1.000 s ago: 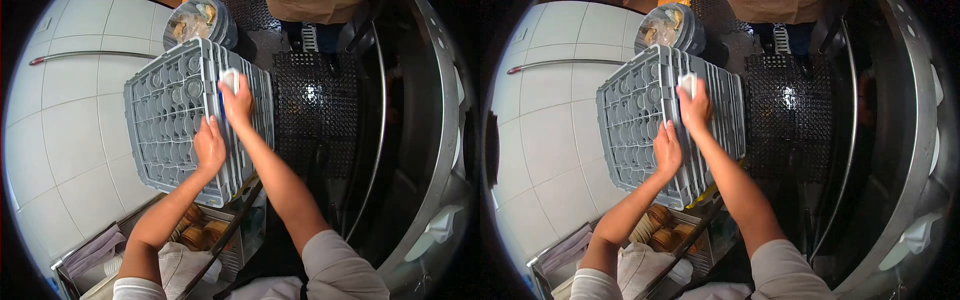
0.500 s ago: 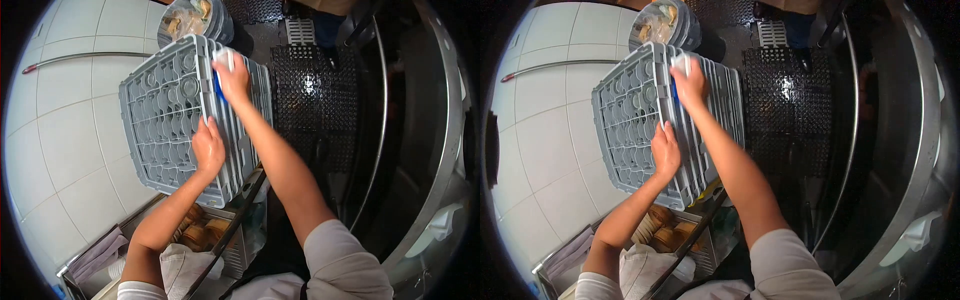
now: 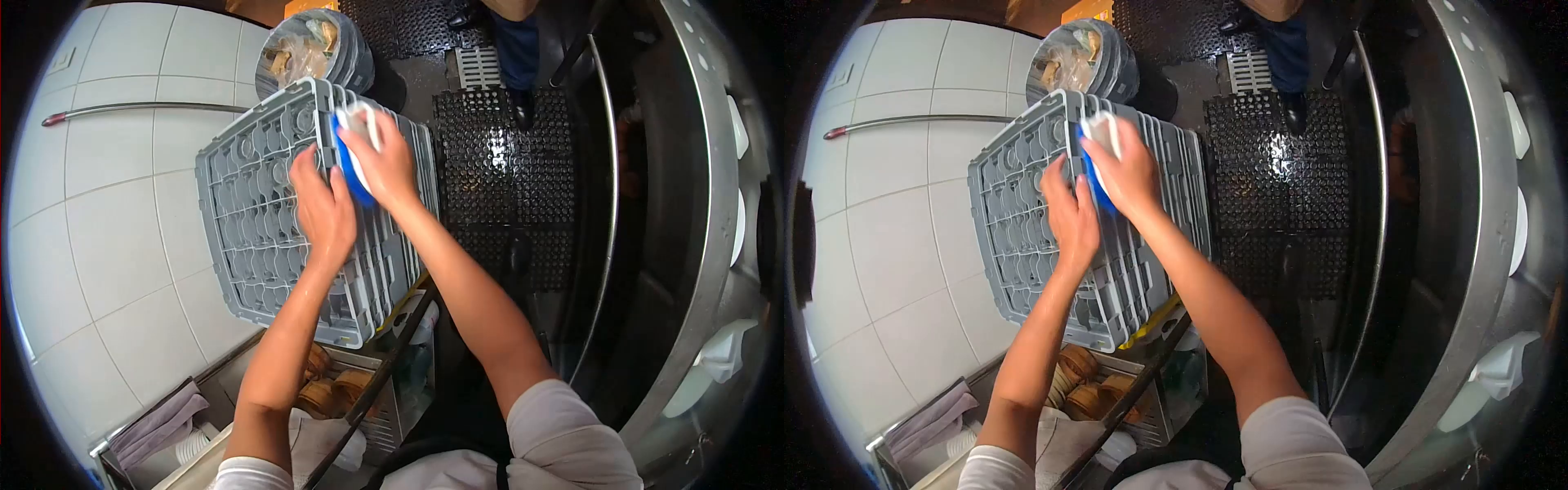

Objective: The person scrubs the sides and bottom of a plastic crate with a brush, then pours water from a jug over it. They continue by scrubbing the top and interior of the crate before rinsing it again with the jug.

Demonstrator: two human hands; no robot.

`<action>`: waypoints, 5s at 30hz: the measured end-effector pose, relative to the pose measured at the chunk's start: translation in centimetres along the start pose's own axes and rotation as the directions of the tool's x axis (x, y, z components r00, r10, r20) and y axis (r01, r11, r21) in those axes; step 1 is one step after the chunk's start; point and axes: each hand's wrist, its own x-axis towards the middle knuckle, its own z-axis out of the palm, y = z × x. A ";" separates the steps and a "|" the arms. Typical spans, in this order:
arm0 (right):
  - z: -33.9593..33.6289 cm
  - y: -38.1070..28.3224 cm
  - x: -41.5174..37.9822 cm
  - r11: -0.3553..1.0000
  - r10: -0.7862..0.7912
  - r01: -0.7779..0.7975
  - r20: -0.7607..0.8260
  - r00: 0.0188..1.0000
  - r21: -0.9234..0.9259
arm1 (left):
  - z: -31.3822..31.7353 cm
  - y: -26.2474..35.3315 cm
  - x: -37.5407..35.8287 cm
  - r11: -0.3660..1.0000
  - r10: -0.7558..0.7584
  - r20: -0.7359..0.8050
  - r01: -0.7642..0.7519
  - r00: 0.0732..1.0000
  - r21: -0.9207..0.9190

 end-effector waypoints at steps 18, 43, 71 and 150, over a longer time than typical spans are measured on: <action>-2.9 7.2 -22.2 0.881 0.474 -0.467 -0.131 0.871 0.077 | 0.8 -1.3 1.2 0.971 -0.170 0.327 0.215 0.929 -0.107; 0.4 8.9 5.1 0.939 0.342 -0.344 -0.069 0.937 -0.009 | 0.6 -1.1 0.4 0.960 -0.264 0.283 0.224 0.922 0.165; -2.5 12.4 6.6 0.836 -0.048 0.059 0.035 0.998 -0.545 | 1.0 -0.5 0.9 0.954 -0.289 0.297 0.246 0.910 0.172; -0.5 20.9 17.5 0.842 0.018 -0.163 -0.274 0.961 -0.514 | 0.9 -2.4 -0.1 0.950 -0.301 0.218 0.272 0.928 0.154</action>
